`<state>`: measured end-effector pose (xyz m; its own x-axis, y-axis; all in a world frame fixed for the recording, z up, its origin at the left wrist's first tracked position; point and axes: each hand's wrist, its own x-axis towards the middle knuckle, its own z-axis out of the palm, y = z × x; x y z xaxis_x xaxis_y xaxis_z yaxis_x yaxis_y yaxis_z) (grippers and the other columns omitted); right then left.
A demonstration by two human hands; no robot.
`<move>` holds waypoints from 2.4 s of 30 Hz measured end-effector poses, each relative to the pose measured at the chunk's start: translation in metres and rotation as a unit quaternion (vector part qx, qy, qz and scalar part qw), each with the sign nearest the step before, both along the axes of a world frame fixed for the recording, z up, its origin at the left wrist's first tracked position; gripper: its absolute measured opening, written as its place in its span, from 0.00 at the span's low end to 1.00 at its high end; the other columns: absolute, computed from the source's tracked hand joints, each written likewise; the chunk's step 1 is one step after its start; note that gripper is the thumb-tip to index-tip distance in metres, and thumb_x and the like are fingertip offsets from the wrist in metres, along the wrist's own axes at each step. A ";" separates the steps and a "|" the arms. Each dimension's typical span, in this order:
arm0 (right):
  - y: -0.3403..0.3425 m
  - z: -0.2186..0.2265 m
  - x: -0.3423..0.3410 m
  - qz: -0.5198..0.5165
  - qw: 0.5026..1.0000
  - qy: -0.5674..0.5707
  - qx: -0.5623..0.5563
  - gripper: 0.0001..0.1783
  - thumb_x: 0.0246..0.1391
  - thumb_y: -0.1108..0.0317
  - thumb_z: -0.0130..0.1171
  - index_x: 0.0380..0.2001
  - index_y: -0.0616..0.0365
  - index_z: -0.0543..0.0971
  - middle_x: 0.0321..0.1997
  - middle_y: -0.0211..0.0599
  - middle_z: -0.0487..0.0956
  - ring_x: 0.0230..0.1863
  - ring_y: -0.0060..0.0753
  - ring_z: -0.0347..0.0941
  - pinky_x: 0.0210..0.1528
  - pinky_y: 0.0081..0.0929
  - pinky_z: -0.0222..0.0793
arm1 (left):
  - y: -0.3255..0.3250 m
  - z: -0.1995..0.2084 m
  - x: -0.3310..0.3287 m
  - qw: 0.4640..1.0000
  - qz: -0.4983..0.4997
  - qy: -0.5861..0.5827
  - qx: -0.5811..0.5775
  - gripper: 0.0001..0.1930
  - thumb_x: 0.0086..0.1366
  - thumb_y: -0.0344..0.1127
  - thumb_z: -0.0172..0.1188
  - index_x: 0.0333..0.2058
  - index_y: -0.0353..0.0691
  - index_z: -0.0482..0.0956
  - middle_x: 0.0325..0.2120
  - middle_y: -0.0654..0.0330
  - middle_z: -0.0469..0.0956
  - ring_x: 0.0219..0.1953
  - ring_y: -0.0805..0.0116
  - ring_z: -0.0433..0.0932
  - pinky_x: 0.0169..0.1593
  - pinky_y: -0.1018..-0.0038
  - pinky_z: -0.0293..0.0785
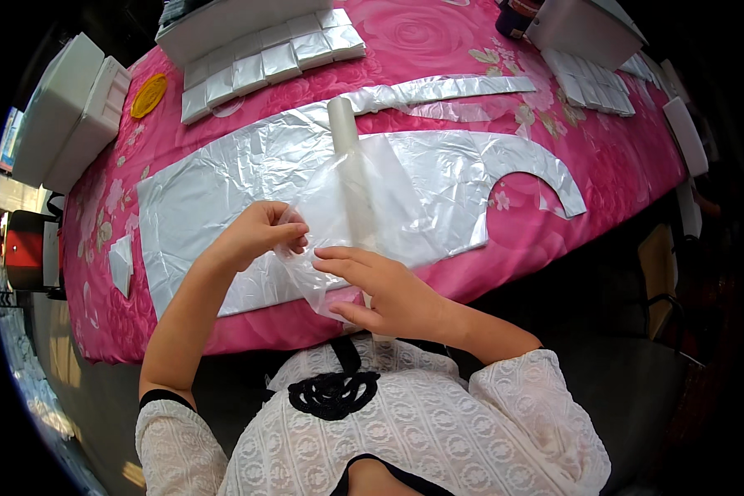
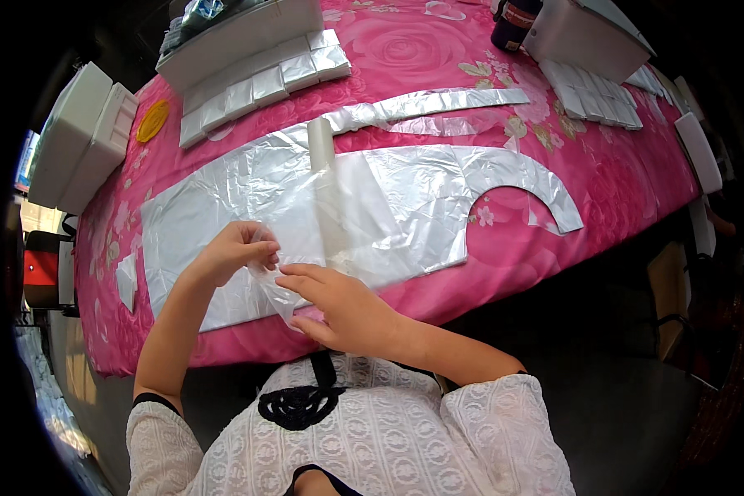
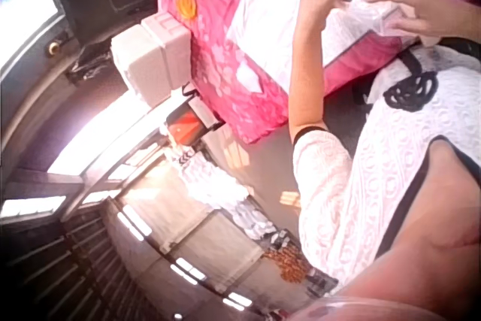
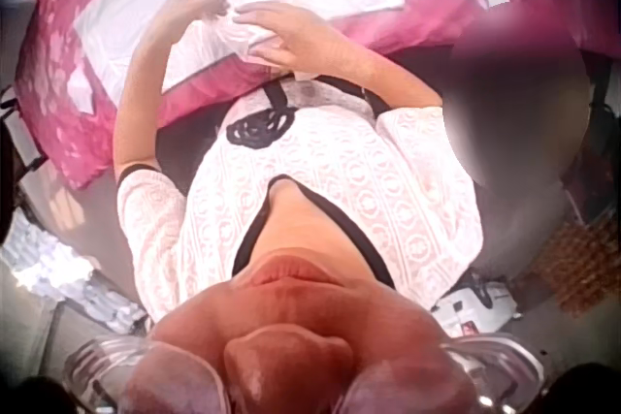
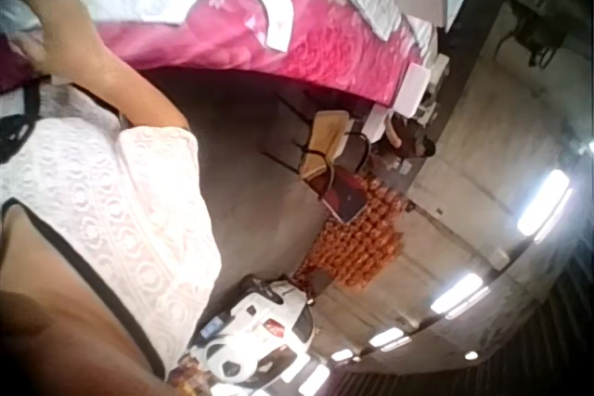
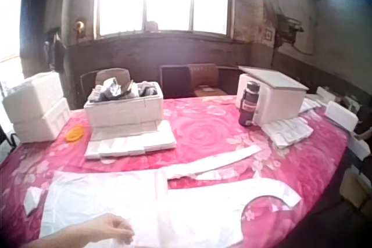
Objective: The person wraps small white rectangular items in clear plastic film on a pink floral tablecloth. They unroll the film, place an item, fold the film around it, and set the wrapped item aside. The process repeats with multiple items.
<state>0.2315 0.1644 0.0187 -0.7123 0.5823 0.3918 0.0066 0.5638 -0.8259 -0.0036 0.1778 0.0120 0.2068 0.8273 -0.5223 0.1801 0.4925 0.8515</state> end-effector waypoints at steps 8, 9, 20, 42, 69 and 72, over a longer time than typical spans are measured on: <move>-0.027 0.002 0.047 -0.150 0.873 -0.456 -0.086 0.25 0.42 0.47 0.60 0.25 0.62 0.75 0.27 0.43 0.77 0.30 0.43 0.75 0.31 0.35 0.69 | -0.046 -0.008 -0.141 0.964 0.068 0.250 -0.051 0.05 0.51 0.32 0.56 0.26 0.38 0.73 0.23 0.63 0.76 0.27 0.76 0.73 0.31 0.78 0.68; -0.034 -0.008 0.047 -0.137 0.874 -0.452 -0.116 0.25 0.41 0.45 0.61 0.24 0.61 0.75 0.23 0.41 0.77 0.26 0.42 0.75 0.29 0.34 0.69 | -0.050 -0.012 -0.153 0.956 0.050 0.285 -0.042 0.05 0.50 0.32 0.56 0.25 0.37 0.73 0.22 0.63 0.76 0.27 0.75 0.73 0.31 0.78 0.68; -0.040 -0.013 0.035 -0.092 0.883 -0.411 -0.206 0.25 0.43 0.48 0.54 0.22 0.64 0.78 0.18 0.49 0.75 0.24 0.49 0.74 0.32 0.41 0.69 | -0.032 -0.001 -0.032 0.733 0.009 0.501 0.459 0.20 0.46 0.18 0.50 0.42 0.33 0.71 0.47 0.52 0.70 0.49 0.52 0.68 0.52 0.64 0.65; 0.180 -0.068 -0.081 -0.163 0.914 -0.131 -0.348 0.23 0.54 0.52 0.52 0.34 0.67 0.75 0.30 0.41 0.76 0.31 0.29 0.73 0.34 0.22 0.70 | -0.002 -0.077 0.059 0.778 -0.086 0.494 0.379 0.30 0.60 0.37 0.39 0.59 0.25 0.50 0.61 0.40 0.47 0.64 0.47 0.44 0.65 0.58 0.40; 0.193 0.034 -0.010 -0.077 0.981 0.119 -0.131 0.26 0.63 0.58 0.38 0.61 0.59 0.56 0.57 0.42 0.67 0.57 0.34 0.64 0.57 0.27 0.56 | 0.005 -0.022 0.056 0.916 0.244 -0.157 0.275 0.31 0.63 0.44 0.48 0.59 0.35 0.51 0.60 0.53 0.53 0.64 0.61 0.49 0.63 0.64 0.48; 0.119 0.018 -0.065 0.011 0.985 -0.074 0.157 0.38 0.46 0.62 0.52 0.62 0.57 0.55 0.58 0.60 0.61 0.63 0.59 0.50 0.62 0.41 0.49 | 0.013 0.000 0.053 0.859 0.252 -0.333 0.297 0.31 0.62 0.42 0.52 0.58 0.33 0.53 0.57 0.51 0.57 0.59 0.62 0.59 0.59 0.66 0.57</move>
<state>0.1664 0.2832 0.0369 -0.7859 0.4332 0.4413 0.0982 0.7920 -0.6026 0.0497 0.1908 0.0125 -0.1657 0.9790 0.1185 -0.5530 -0.1918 0.8108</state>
